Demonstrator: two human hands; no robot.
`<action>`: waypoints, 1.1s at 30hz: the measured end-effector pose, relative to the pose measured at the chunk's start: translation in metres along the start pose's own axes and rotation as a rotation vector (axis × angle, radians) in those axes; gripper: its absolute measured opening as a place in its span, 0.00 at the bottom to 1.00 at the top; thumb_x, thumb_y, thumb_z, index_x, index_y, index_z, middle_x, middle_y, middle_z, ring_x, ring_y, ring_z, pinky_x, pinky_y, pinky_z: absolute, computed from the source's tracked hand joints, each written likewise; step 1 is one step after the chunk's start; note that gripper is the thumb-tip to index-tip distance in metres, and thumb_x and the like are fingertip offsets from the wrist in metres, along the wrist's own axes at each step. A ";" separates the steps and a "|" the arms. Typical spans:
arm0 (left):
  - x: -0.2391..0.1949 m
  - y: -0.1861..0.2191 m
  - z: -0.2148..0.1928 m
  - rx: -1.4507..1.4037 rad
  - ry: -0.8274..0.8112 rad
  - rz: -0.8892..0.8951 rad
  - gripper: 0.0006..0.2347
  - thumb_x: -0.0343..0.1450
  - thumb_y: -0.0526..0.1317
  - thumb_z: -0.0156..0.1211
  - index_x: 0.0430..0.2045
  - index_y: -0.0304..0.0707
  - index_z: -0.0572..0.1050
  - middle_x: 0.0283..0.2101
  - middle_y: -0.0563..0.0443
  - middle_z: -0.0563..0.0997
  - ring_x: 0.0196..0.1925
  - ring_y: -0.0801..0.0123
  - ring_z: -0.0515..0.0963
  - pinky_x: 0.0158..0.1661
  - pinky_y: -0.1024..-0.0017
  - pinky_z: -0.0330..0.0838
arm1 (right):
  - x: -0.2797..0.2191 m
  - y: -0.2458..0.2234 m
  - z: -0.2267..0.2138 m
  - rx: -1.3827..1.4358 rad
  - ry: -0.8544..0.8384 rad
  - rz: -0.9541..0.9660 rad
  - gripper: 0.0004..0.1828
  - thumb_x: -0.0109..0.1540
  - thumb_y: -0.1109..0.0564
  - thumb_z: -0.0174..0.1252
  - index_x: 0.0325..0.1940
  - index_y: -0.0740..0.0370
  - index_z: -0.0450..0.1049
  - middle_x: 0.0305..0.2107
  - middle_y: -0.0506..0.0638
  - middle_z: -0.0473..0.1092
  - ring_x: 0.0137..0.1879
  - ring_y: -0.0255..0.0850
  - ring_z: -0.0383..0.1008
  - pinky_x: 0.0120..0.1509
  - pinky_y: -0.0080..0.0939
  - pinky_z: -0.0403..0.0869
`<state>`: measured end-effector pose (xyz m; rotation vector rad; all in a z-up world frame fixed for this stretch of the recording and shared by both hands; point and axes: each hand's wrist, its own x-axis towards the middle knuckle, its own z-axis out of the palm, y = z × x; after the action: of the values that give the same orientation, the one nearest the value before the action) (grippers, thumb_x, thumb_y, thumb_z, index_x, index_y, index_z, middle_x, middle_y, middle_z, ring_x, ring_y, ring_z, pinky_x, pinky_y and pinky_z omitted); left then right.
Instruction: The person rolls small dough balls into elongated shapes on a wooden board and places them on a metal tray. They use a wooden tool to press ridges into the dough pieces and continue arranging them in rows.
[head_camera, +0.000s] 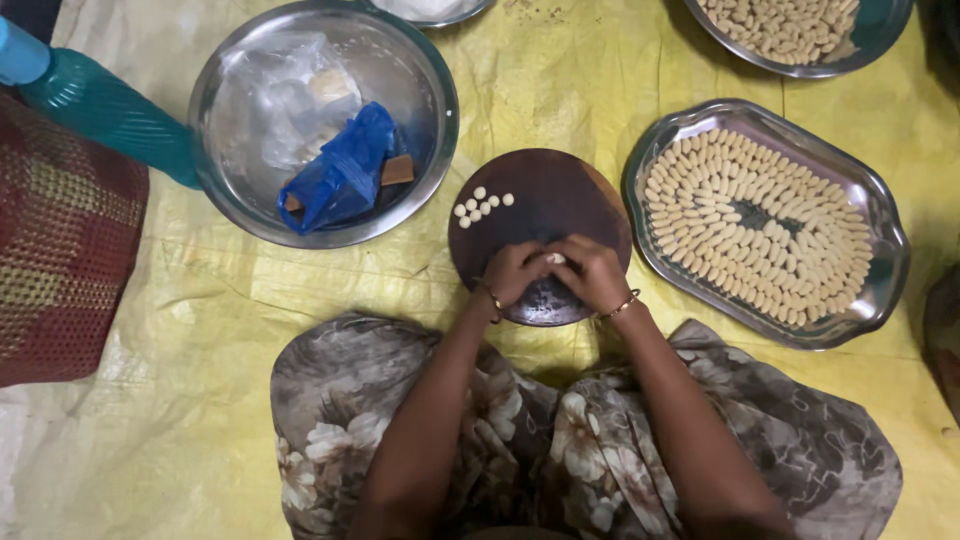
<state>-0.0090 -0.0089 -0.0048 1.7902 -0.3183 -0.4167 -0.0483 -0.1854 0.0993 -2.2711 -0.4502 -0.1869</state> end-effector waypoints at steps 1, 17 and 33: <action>0.002 -0.007 -0.001 -0.102 -0.069 0.009 0.11 0.74 0.43 0.62 0.40 0.34 0.81 0.33 0.48 0.85 0.35 0.71 0.85 0.37 0.72 0.76 | -0.001 -0.005 -0.004 -0.005 -0.003 -0.035 0.11 0.58 0.63 0.67 0.44 0.64 0.79 0.35 0.57 0.75 0.40 0.52 0.78 0.43 0.46 0.75; -0.021 0.019 -0.006 -0.460 -0.474 -0.067 0.09 0.74 0.41 0.61 0.37 0.34 0.81 0.33 0.59 0.81 0.34 0.83 0.76 0.36 0.82 0.70 | -0.038 -0.039 -0.036 -0.056 -0.037 -0.101 0.13 0.56 0.62 0.69 0.45 0.64 0.81 0.36 0.55 0.76 0.41 0.49 0.79 0.45 0.44 0.76; -0.018 0.006 -0.019 -0.414 -0.483 -0.001 0.07 0.76 0.39 0.63 0.35 0.32 0.79 0.32 0.59 0.77 0.37 0.82 0.73 0.38 0.80 0.67 | -0.034 -0.032 -0.034 0.071 0.008 -0.032 0.11 0.53 0.64 0.69 0.39 0.64 0.81 0.28 0.53 0.74 0.30 0.43 0.75 0.35 0.41 0.73</action>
<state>-0.0167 0.0134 0.0069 1.2708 -0.5248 -0.8530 -0.0917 -0.1996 0.1350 -2.1944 -0.4814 -0.1935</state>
